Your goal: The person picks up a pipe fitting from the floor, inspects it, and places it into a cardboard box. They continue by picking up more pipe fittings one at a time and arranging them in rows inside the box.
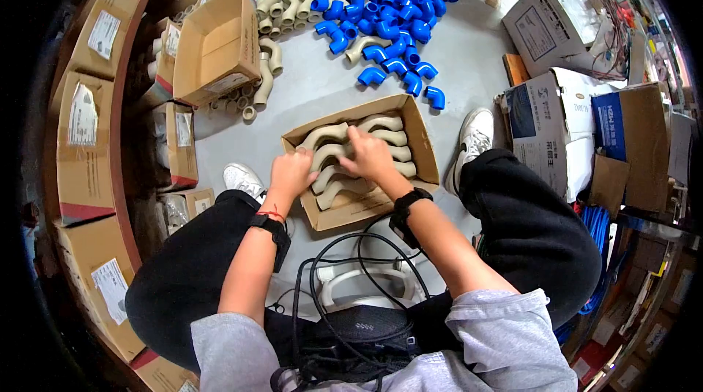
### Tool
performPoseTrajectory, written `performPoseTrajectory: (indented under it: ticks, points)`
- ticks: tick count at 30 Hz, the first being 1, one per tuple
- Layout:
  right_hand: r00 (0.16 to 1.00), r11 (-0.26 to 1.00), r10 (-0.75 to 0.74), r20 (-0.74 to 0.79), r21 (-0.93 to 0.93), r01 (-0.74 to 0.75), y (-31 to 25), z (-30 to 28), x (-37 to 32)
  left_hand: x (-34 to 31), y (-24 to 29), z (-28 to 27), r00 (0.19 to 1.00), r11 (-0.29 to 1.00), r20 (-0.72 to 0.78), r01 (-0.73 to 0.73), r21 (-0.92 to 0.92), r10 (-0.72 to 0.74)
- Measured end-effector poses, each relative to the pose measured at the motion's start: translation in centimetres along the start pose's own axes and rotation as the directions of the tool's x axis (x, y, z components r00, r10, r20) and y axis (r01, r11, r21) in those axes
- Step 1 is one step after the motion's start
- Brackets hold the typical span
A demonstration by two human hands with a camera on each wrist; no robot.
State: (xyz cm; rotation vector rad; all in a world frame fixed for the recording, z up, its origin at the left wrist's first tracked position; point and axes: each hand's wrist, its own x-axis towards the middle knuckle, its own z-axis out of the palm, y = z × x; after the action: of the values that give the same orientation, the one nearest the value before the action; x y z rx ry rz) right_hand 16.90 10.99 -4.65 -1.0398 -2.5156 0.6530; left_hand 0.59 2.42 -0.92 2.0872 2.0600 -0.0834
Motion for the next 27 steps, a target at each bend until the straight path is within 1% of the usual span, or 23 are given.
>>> performPoseTrajectory:
  ticks: [1,2,5,9,12,18,21,24,27]
  points:
    - [0.999,0.999,0.043,0.013,-0.022,-0.043,0.0,-0.7,0.0,0.0,0.0,0.1,1.000,1.000,0.007,0.011,-0.013,-0.011]
    - [0.999,0.999,0.051,0.001,0.000,-0.051,0.7,-0.5,0.0,0.0,0.0,0.2,1.000,0.999,0.013,0.022,-0.025,-0.022]
    - [0.986,0.993,0.084,0.144,-0.091,-0.071,1.3,-1.4,-0.2,-0.1,0.1,0.4,0.999,0.999,0.034,0.027,-0.034,-0.026]
    - [0.975,0.998,0.031,0.222,-0.064,-0.017,1.1,-1.3,-0.4,-0.1,0.3,0.6,1.000,1.000,0.010,0.012,0.001,-0.012]
    - [0.992,0.999,0.012,0.123,-0.031,-0.009,1.2,-0.9,-0.7,-0.1,0.4,0.5,1.000,1.000,0.001,0.018,0.002,-0.018]
    - [0.989,1.000,0.022,0.144,-0.021,-0.020,1.3,-1.0,-0.8,-0.1,0.6,0.7,0.999,0.999,-0.016,0.032,-0.009,-0.032]
    - [0.988,1.000,0.026,0.151,-0.021,-0.023,1.3,-1.1,-0.8,-0.1,0.7,0.4,0.999,0.999,0.007,0.037,-0.007,-0.037]
    - [0.993,1.000,0.017,0.120,0.009,-0.018,1.2,-1.3,-0.8,-0.3,0.5,0.9,1.000,1.000,-0.023,0.012,-0.005,-0.012]
    - [0.987,0.993,0.120,0.104,0.010,-0.122,1.1,-1.3,-0.7,-0.2,0.4,1.1,0.999,1.000,-0.035,0.003,0.018,-0.002]
